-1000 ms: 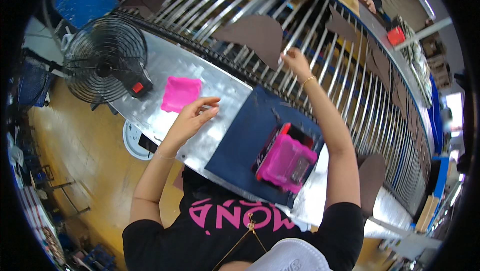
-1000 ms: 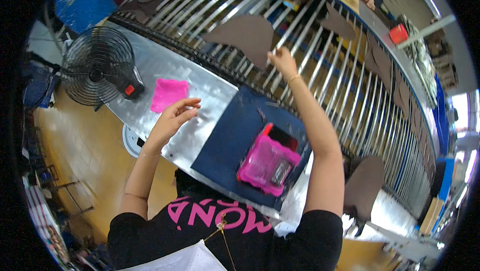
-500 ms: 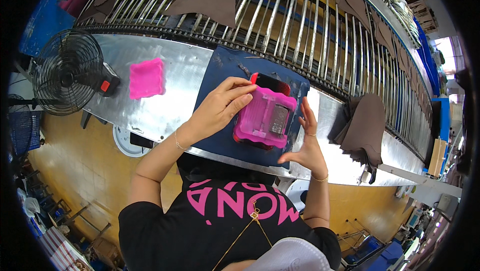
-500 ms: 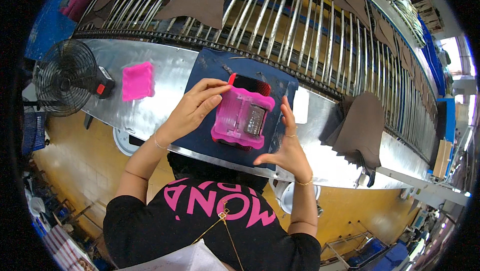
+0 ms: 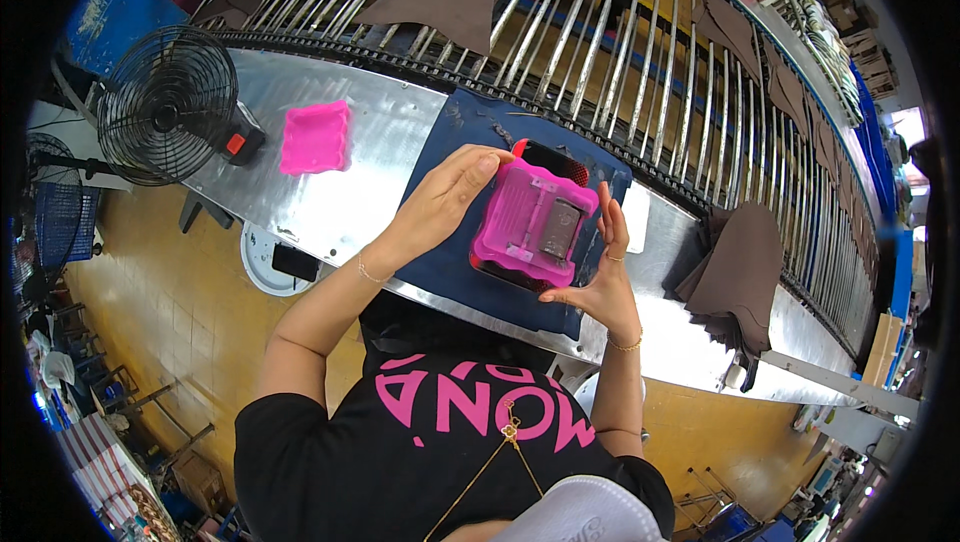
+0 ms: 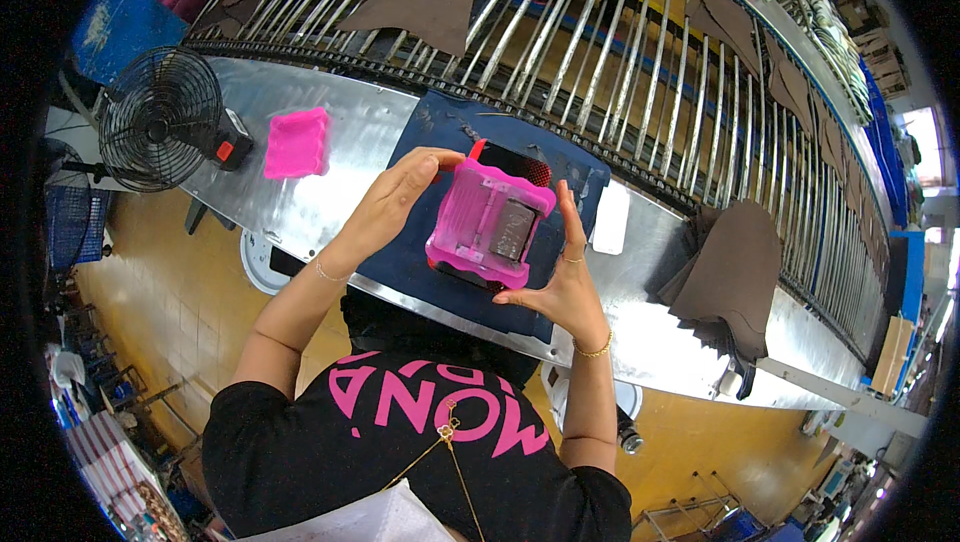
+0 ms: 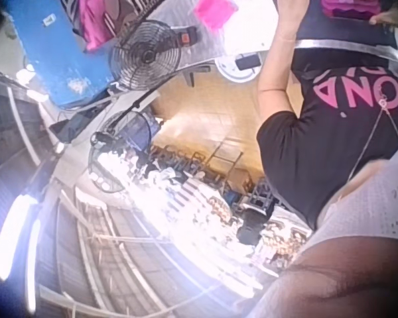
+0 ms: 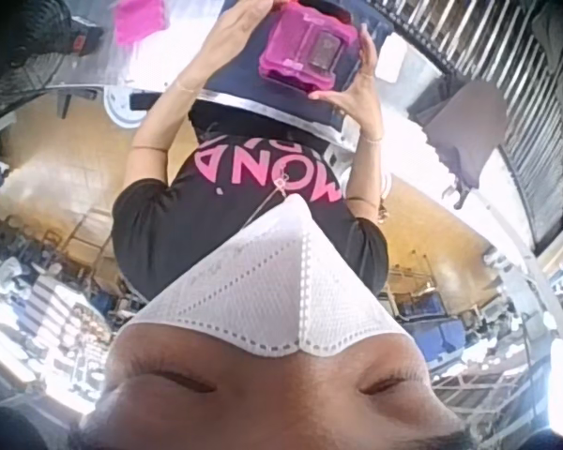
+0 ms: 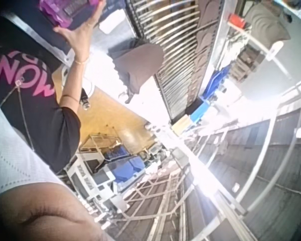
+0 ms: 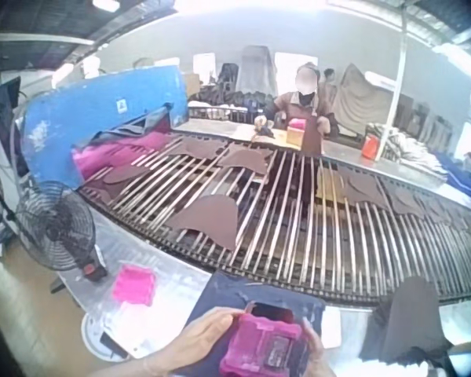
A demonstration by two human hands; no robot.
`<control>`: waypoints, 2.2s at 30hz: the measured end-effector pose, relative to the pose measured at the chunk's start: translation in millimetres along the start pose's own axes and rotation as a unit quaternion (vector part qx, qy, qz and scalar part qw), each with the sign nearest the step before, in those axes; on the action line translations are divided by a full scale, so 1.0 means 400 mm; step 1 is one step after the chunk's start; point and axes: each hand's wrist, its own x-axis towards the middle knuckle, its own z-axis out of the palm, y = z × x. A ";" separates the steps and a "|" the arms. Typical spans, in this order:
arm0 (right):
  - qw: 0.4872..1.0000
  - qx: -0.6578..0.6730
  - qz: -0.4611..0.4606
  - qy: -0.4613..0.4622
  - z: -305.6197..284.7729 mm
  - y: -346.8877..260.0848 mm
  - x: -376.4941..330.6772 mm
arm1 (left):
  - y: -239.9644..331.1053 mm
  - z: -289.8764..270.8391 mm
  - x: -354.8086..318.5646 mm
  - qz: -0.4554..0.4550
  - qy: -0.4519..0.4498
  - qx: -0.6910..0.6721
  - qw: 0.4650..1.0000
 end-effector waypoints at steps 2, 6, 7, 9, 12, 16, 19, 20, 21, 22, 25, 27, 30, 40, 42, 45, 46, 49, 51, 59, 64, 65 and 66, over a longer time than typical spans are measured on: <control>1.000 0.002 0.002 -0.002 0.000 0.007 -0.003 | -0.005 0.004 -0.002 0.007 0.006 -0.009 1.000; 1.000 0.008 0.000 0.001 -0.001 0.007 -0.002 | -0.008 0.006 0.002 0.013 -0.001 -0.015 1.000; 1.000 0.010 -0.002 0.003 0.000 0.007 -0.001 | -0.007 0.005 0.004 0.010 -0.004 -0.014 1.000; 1.000 0.015 -0.005 0.005 0.000 0.009 0.000 | -0.007 0.003 0.006 0.005 -0.008 -0.018 1.000; 1.000 0.016 -0.019 0.006 0.002 0.012 0.003 | -0.009 -0.002 0.007 -0.006 -0.014 -0.025 1.000; 0.999 0.026 -0.018 0.011 0.006 0.011 0.005 | 0.010 -0.009 0.007 -0.036 -0.032 -0.067 0.997; 0.999 0.044 -0.020 0.014 0.014 0.016 0.001 | 0.009 -0.010 0.007 -0.037 -0.056 -0.096 0.993; 0.998 0.061 -0.017 0.020 0.019 0.014 -0.001 | 0.000 -0.007 0.008 -0.031 -0.063 -0.095 0.993; 0.997 0.076 -0.013 0.027 0.020 0.013 -0.002 | -0.012 -0.002 0.011 -0.025 -0.074 -0.097 0.992; 0.998 0.063 -0.020 0.015 0.017 0.016 0.001 | -0.025 0.001 0.017 -0.010 -0.084 -0.089 0.992; 0.998 0.062 -0.002 0.012 0.019 0.012 -0.004 | -0.044 0.009 0.021 0.011 -0.108 -0.048 0.993; 0.999 0.040 -0.001 -0.005 0.013 0.009 -0.001 | -0.019 0.004 0.020 0.002 -0.114 0.007 0.993; 1.000 0.015 -0.014 -0.013 0.006 -0.001 0.010 | -0.039 0.002 0.027 0.019 -0.119 -0.021 0.993; 0.998 0.001 -0.032 -0.048 -0.006 -0.015 0.033 | -0.079 -0.023 0.012 -0.043 -0.051 -0.212 0.975; 0.998 0.009 -0.033 -0.045 -0.005 -0.015 0.031 | -0.088 -0.020 0.009 -0.036 -0.047 -0.225 0.973; 0.999 0.034 -0.031 -0.029 0.002 -0.008 0.024 | -0.093 -0.020 0.008 -0.022 -0.043 -0.235 0.971; 0.998 0.043 -0.033 -0.019 0.005 -0.003 0.021 | -0.088 -0.021 0.007 -0.018 -0.043 -0.243 0.969; 0.996 0.073 -0.045 0.009 0.018 0.007 0.014 | -0.082 -0.014 0.003 -0.005 -0.040 -0.262 0.964; 0.993 0.101 -0.049 0.031 0.029 0.014 0.010 | -0.078 -0.004 0.003 0.020 -0.034 -0.264 0.964; 0.985 0.129 -0.089 0.078 0.051 0.030 0.006 | -0.003 0.011 -0.008 0.100 -0.051 -0.207 0.972; 0.981 0.135 -0.100 0.097 0.051 0.028 -0.006 | 0.031 0.049 -0.012 0.107 -0.054 -0.208 0.971; 0.984 0.117 -0.096 0.099 0.048 0.019 -0.007 | 0.040 0.056 -0.013 0.094 -0.048 -0.186 0.977; 0.986 0.099 -0.093 0.101 0.044 0.005 -0.006 | 0.043 0.062 -0.014 0.101 -0.048 -0.191 0.975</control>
